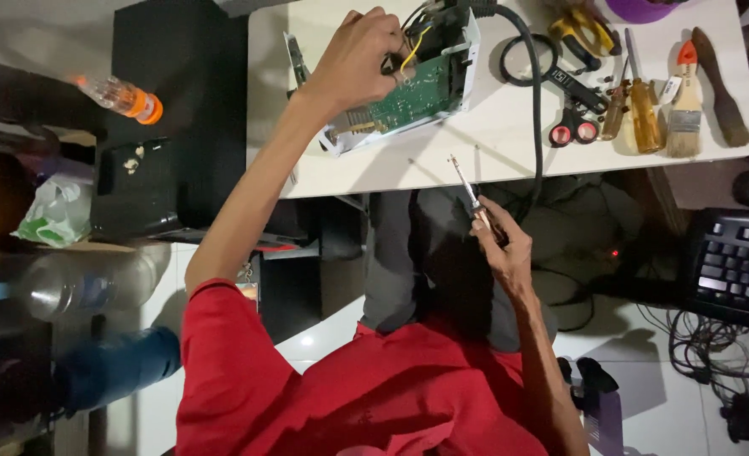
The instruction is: Troubleshooting and disassembling an inverter board from its metal casing using a screwdriver for inspection.
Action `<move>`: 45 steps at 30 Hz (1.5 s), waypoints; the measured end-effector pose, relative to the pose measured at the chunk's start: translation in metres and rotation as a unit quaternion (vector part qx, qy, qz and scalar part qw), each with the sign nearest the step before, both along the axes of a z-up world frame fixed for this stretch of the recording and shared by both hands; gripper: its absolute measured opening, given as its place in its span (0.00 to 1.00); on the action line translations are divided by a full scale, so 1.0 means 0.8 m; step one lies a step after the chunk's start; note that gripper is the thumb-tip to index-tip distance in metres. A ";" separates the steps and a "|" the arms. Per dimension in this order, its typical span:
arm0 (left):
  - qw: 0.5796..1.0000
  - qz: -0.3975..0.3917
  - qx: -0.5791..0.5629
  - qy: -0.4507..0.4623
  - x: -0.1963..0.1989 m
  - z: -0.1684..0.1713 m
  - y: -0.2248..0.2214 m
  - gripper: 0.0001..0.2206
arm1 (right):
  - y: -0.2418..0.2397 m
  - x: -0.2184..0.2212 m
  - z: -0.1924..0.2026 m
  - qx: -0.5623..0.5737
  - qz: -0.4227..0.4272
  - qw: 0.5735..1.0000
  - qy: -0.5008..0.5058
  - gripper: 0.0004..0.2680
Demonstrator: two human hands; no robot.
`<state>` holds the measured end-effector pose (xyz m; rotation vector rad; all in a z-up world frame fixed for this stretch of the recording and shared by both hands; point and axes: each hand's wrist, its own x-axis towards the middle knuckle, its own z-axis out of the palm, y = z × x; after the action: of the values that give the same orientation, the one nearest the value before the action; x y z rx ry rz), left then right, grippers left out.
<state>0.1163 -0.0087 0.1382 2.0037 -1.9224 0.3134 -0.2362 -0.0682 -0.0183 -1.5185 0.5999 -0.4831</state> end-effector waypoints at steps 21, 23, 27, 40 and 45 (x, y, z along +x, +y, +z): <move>0.969 0.197 -0.147 0.003 0.012 0.024 0.089 0.16 | -0.031 0.061 0.074 -0.077 -0.080 0.993 -0.025 0.06; 0.941 0.274 -0.143 0.134 0.028 -0.013 0.099 0.21 | -0.053 0.106 0.122 -0.151 -0.122 0.980 -0.029 0.01; 0.914 0.255 -0.160 0.273 0.026 -0.033 0.102 0.19 | -0.097 0.172 0.149 -0.236 -0.115 0.959 -0.112 0.10; 0.907 0.228 -0.212 0.283 -0.094 0.002 0.126 0.33 | -0.074 0.151 0.125 -0.169 -0.131 0.963 -0.165 0.06; 0.909 0.221 -0.229 0.267 -0.121 0.011 0.132 0.20 | -0.068 0.136 0.101 -0.130 -0.158 0.961 -0.187 0.08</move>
<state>0.0194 0.0965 0.1466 1.9115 -0.9499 0.2571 -0.1275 -0.1229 0.0621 -1.5267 0.4932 -1.1052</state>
